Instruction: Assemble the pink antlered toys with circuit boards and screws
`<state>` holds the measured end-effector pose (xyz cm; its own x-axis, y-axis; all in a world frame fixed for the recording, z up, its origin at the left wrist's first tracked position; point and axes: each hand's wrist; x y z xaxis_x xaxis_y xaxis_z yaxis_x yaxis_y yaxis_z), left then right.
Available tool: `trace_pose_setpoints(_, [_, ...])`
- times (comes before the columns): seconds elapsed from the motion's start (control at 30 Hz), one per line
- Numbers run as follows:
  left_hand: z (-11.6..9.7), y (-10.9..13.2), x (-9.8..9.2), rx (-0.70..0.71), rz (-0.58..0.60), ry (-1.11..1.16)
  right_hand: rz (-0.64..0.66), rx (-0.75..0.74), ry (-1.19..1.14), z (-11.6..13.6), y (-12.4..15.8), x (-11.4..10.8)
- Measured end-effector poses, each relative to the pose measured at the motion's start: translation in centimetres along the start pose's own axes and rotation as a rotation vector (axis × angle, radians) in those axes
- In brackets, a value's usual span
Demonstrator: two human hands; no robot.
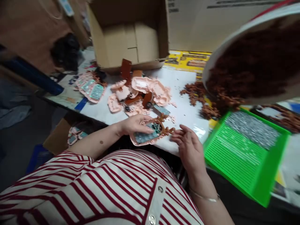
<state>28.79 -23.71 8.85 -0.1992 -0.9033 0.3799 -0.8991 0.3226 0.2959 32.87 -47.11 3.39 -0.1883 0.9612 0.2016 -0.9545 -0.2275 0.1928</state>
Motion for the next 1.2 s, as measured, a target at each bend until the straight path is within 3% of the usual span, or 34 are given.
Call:
trace_pose_setpoints(0.07, [-2.3, 2.9, -2.7, 0.238, -0.253, -0.084, 0.005, 0.062, 0.042, -0.1, -0.1, -0.3])
trace_pose_setpoints(0.17, [-5.6, 7.6, -8.2, 0.474, -0.832, -0.335, -0.009, 0.137, 0.173, -0.3, 0.0, -0.7])
trace_pose_setpoints(0.23, [-7.0, 9.7, -12.2, 0.453, -1.145, -0.632, -0.009, 0.156, 0.233, -0.4, 0.0, -0.8])
trace_pose_setpoints(0.3, [-7.4, 10.8, -15.4, 0.316, -1.307, -0.907, 0.000, 0.157, 0.260, -0.6, 0.0, -0.9])
trace_pose_setpoints(0.4, [-6.5, 10.8, -18.1, 0.120, -1.339, -1.158, 0.005, 0.161, 0.287, -0.6, -0.2, -0.8])
trace_pose_setpoints(0.53, [-5.0, 9.9, -19.4, -0.026, -1.487, -1.395, 0.014, 0.155, 0.355, -0.4, -0.3, -0.8])
trace_pose_setpoints(0.93, [-8.1, 10.5, -24.4, -0.077, -1.604, -1.312, 0.058, 0.110, 0.401, -1.0, -0.3, -1.3])
trace_pose_setpoints(1.07, [-7.9, 9.5, -22.7, 0.207, -1.557, -1.401, 0.101, 0.067, 0.365, -0.6, -0.2, -0.8])
trace_pose_setpoints(1.13, [-7.8, 7.8, -20.1, 0.374, -1.452, -1.469, 0.119, 0.049, 0.354, -0.4, -0.2, -0.5])
trace_pose_setpoints(1.2, [-7.9, 5.2, -16.8, 0.474, -1.253, -1.523, 0.127, 0.033, 0.350, -0.2, -0.2, -0.3])
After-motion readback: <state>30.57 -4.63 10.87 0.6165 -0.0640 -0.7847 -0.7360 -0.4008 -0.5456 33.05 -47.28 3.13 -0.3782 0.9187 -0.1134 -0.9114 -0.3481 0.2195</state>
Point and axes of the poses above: each hand's wrist, its own y-axis away from the middle knuckle, its own x-axis out of the palm, z = x × y, and after that the axes turned 5 degrees about y, right-handed
